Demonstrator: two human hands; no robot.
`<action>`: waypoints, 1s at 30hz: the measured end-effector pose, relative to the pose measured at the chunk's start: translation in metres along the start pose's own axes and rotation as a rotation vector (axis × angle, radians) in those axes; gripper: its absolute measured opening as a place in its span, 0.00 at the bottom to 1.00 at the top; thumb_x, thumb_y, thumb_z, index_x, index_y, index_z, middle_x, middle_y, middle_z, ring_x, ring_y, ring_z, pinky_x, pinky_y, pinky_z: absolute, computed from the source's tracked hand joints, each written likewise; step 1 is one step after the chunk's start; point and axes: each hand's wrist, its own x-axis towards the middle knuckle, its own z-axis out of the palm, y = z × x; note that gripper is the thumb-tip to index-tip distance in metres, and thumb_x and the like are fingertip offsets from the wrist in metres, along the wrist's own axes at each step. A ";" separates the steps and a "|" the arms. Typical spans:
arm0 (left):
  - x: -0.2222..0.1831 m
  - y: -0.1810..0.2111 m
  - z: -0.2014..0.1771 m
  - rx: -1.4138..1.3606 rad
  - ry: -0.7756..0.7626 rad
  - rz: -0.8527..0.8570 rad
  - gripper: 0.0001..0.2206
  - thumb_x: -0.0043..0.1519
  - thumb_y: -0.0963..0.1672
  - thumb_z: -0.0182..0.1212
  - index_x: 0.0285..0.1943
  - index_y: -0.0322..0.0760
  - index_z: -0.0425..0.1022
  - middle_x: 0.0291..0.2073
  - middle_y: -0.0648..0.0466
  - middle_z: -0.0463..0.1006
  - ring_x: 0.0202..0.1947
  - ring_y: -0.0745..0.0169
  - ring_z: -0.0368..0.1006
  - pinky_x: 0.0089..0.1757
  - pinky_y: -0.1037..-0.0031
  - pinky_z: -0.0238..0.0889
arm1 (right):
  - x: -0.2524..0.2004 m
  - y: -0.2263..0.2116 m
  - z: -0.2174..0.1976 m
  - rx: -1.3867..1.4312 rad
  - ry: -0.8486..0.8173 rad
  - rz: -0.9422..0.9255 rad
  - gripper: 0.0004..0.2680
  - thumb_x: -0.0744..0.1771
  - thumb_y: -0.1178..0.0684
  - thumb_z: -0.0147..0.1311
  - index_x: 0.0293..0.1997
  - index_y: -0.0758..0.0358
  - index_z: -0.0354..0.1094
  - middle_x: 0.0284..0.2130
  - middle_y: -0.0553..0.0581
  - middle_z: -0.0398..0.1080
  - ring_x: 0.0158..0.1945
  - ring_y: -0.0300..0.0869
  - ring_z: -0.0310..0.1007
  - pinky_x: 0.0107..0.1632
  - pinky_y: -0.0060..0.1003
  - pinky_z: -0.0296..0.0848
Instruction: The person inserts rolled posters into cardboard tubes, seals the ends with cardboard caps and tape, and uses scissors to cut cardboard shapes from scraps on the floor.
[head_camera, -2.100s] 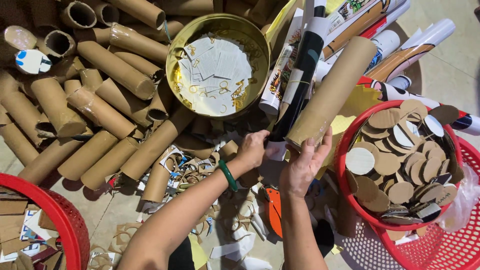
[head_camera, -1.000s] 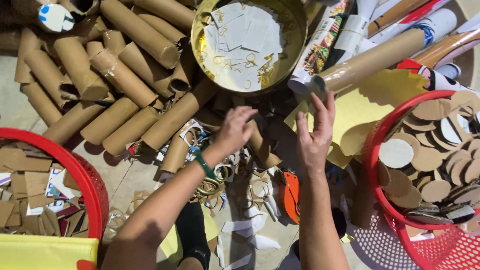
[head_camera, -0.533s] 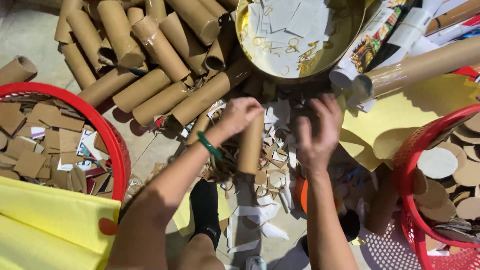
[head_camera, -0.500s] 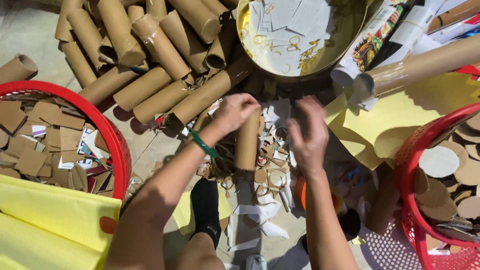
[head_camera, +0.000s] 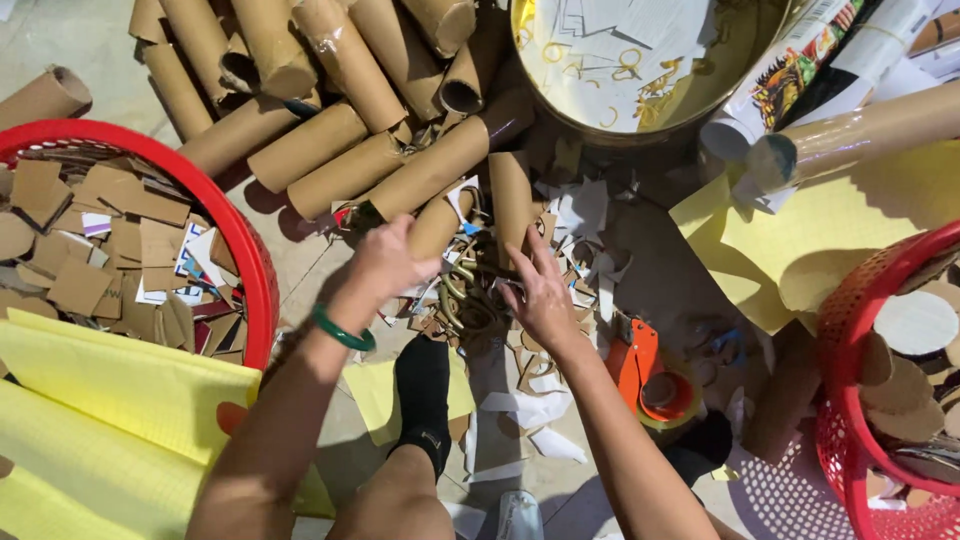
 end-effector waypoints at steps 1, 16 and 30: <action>-0.009 -0.002 -0.025 -0.004 0.002 -0.001 0.36 0.50 0.54 0.72 0.64 0.34 0.69 0.49 0.39 0.79 0.49 0.44 0.77 0.50 0.62 0.72 | 0.000 -0.003 0.002 -0.002 -0.002 -0.003 0.25 0.62 0.55 0.67 0.67 0.62 0.62 0.71 0.73 0.49 0.71 0.64 0.55 0.68 0.50 0.62; -0.024 -0.032 -0.072 -0.407 0.209 0.240 0.33 0.44 0.49 0.79 0.58 0.40 0.71 0.45 0.45 0.80 0.45 0.50 0.76 0.46 0.63 0.71 | -0.019 -0.028 0.073 -0.247 -0.287 -0.086 0.25 0.63 0.55 0.61 0.69 0.61 0.57 0.51 0.65 0.65 0.54 0.58 0.67 0.52 0.50 0.74; 0.038 -0.002 0.010 -0.490 0.622 0.404 0.42 0.54 0.52 0.76 0.74 0.37 0.54 0.62 0.38 0.73 0.63 0.39 0.69 0.63 0.52 0.57 | -0.124 -0.006 0.042 -0.207 -0.190 0.175 0.36 0.63 0.58 0.58 0.79 0.59 0.35 0.55 0.73 0.69 0.53 0.64 0.74 0.55 0.53 0.76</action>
